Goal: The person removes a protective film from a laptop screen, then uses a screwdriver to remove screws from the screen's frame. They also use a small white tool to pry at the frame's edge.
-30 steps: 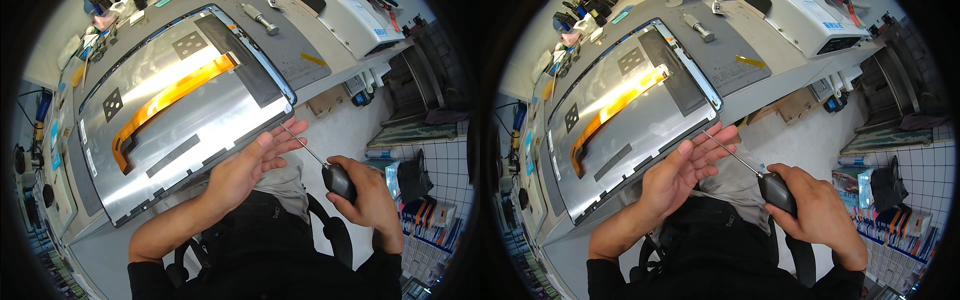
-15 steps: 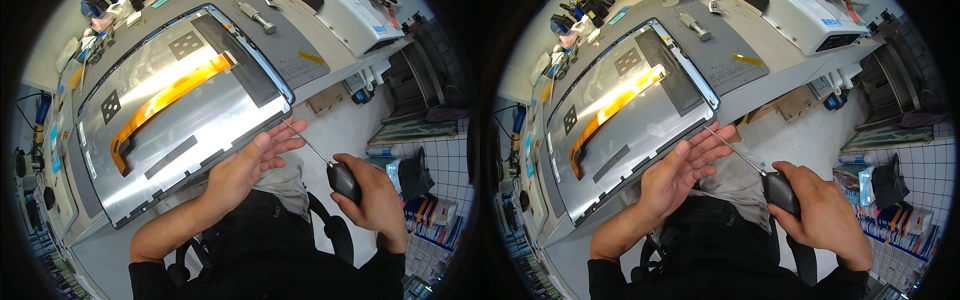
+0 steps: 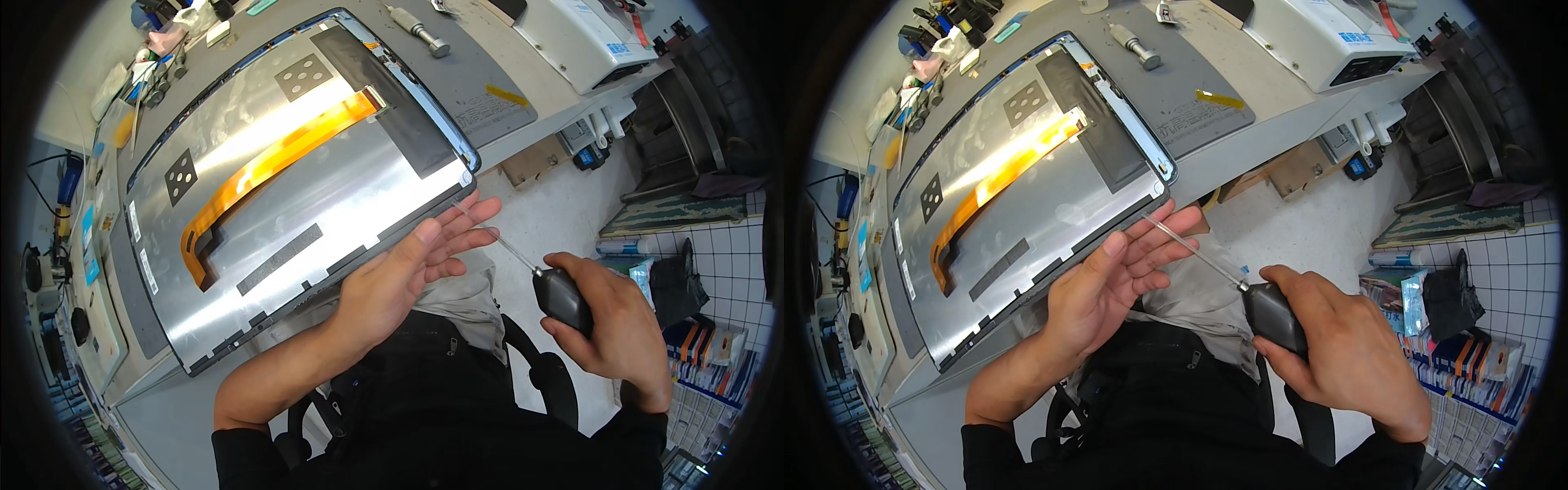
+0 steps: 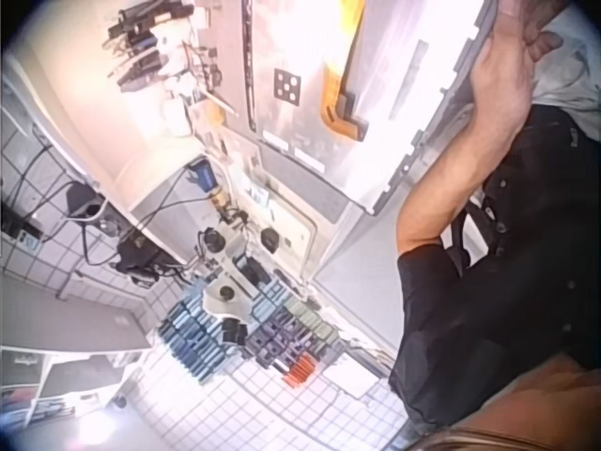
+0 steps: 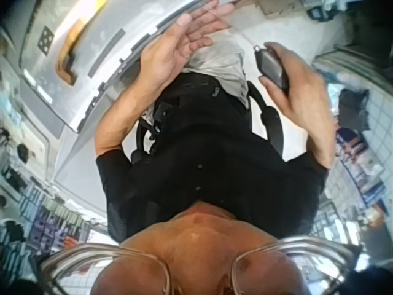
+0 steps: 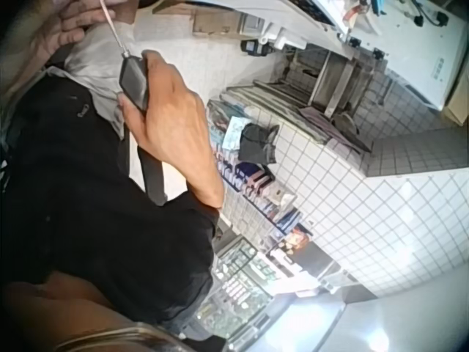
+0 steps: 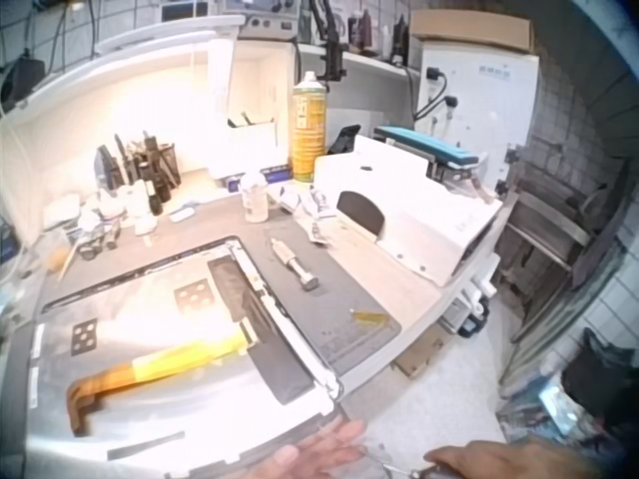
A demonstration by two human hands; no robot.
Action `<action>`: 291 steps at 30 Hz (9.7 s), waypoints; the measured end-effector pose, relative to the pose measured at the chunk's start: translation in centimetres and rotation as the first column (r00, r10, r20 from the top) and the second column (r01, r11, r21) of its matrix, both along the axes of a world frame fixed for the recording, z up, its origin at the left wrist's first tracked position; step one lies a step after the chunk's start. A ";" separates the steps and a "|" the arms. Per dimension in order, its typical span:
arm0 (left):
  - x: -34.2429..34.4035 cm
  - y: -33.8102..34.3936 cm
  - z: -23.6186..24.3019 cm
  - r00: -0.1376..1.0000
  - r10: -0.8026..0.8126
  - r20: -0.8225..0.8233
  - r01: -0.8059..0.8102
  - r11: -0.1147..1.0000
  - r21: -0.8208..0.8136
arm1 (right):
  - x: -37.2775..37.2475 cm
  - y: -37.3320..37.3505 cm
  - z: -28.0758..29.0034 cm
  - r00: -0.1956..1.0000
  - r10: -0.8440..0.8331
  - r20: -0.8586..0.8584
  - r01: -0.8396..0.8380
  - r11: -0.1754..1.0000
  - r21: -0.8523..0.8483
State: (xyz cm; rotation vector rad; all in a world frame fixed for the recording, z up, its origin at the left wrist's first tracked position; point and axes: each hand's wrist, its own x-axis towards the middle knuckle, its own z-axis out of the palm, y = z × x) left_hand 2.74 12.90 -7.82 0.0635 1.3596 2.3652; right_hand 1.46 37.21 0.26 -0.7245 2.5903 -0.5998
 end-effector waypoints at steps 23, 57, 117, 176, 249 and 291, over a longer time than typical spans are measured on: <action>-0.1 0.1 -0.2 1.000 0.005 -0.023 -0.005 1.000 0.000 | -0.3 0.1 0.8 0.990 0.113 -0.082 -0.110 0.993 0.034; 0.6 -0.5 -1.0 0.999 0.012 -0.036 -0.009 0.997 0.072 | 0.2 -0.4 -0.9 0.988 0.114 -0.101 -0.120 0.992 -0.046; 0.8 -0.9 -1.2 0.998 -0.027 -0.056 0.034 0.991 0.130 | 0.4 -2.1 0.5 0.998 0.069 -0.006 -0.069 0.997 0.030; 0.9 -0.8 -1.4 0.996 -0.030 -0.083 0.038 0.994 0.100 | 0.4 -1.7 0.2 0.986 0.151 -0.073 -0.151 0.989 0.011; 3.2 -4.1 -1.7 0.985 -0.053 -0.162 0.065 0.995 0.072 | 0.7 -3.8 0.5 0.967 0.255 -0.025 -0.254 0.967 0.030; 5.1 2.8 7.6 0.759 -0.642 -0.108 0.601 0.754 -0.265 | 3.1 0.4 6.5 0.421 0.619 -0.663 -0.562 0.752 0.345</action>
